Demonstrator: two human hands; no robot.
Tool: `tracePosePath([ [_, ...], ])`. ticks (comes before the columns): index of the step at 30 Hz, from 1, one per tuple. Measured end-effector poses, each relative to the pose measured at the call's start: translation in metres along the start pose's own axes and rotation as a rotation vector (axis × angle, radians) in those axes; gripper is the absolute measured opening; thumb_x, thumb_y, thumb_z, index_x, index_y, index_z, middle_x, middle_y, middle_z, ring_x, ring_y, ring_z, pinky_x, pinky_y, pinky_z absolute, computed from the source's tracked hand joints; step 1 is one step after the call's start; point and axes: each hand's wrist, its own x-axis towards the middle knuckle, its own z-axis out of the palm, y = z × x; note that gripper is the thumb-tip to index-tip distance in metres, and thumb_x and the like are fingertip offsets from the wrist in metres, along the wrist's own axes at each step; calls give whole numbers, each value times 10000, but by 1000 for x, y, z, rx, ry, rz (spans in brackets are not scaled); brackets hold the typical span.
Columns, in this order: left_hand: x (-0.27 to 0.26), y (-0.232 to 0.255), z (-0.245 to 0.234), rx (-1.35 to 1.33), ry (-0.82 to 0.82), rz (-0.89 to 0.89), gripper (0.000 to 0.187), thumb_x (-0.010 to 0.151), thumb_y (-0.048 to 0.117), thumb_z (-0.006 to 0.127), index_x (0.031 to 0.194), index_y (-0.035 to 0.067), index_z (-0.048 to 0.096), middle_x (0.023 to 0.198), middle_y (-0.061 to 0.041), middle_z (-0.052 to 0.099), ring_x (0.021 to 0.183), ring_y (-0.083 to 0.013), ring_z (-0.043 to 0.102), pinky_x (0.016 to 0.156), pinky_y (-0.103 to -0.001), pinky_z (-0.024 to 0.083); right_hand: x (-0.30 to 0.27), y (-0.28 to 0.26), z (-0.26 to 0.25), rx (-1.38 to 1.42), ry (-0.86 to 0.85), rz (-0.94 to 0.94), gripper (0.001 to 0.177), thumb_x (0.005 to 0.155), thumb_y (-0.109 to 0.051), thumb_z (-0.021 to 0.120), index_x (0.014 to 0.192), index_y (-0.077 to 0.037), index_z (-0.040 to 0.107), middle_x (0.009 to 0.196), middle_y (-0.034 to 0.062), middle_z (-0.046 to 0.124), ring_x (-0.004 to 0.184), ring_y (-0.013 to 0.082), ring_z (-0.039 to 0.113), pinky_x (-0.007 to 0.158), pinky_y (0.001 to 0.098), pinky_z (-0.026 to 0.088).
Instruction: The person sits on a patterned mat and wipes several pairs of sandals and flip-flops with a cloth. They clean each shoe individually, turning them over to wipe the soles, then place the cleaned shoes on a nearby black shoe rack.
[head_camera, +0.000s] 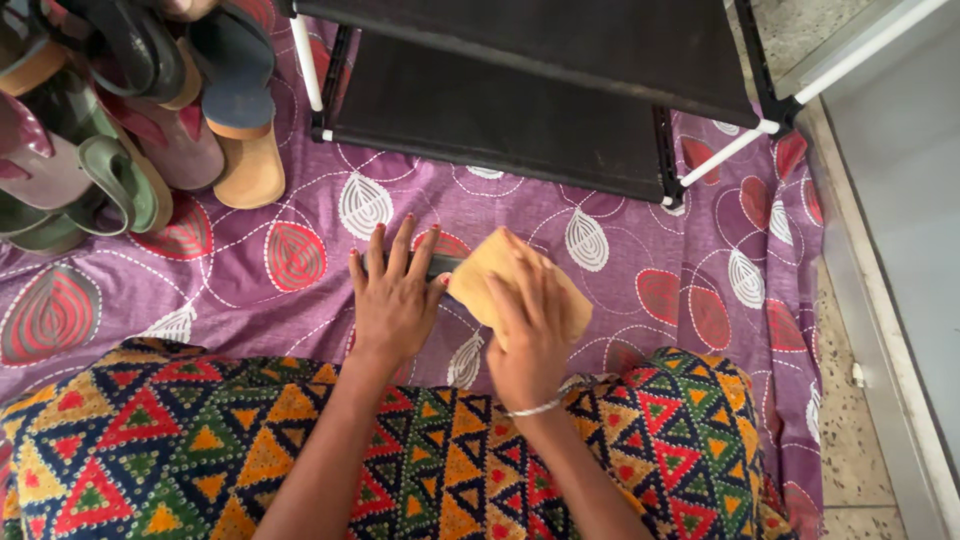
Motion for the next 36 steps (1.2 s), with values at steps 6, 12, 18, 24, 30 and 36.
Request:
tracePosePath([
  [6,-1,1,1,5,2,-13,630,983,475,552,1540,209,424,1606,-124,354,1474,-449,272,1129,-714,229,-12,37,-12,367,156,525,533,827,128,538,1312,-74,622,1536,139,531,1402,339,549,1066,461,509],
  [12,-1,2,2,10,0,-28,637,980,460,563,1552,221,412,1608,-124,352,1471,-448,271,1123,-713,226,9,8,-16,187,217,157,527,783,161,564,1268,-32,640,1431,158,603,1388,376,568,1203,477,437],
  [18,0,4,-1,12,-54,-37,648,975,468,545,1558,225,400,1622,-107,334,1473,-428,269,1146,-701,225,16,3,-7,116,109,44,542,721,137,582,1230,-32,660,1420,187,604,1377,415,538,1193,505,389],
  [24,-2,5,0,43,34,-6,630,1004,468,520,1560,202,391,1625,-140,329,1542,-420,186,1186,-687,177,-26,80,10,572,170,513,433,924,56,593,1352,-11,596,1441,135,606,1323,259,590,1098,361,470],
  [30,-2,28,-1,89,62,156,671,936,440,578,1542,202,416,1607,-150,342,1513,-382,146,1140,-709,133,-41,114,37,676,255,659,409,939,48,616,1347,9,613,1310,131,691,1200,198,655,1028,315,505],
  [36,-5,37,-2,-115,-6,14,371,941,352,663,1274,190,648,1203,-33,647,1250,-247,571,1242,-683,157,-21,75,6,465,235,442,412,941,65,610,1346,-12,608,1397,144,648,1305,273,623,1095,372,480],
])
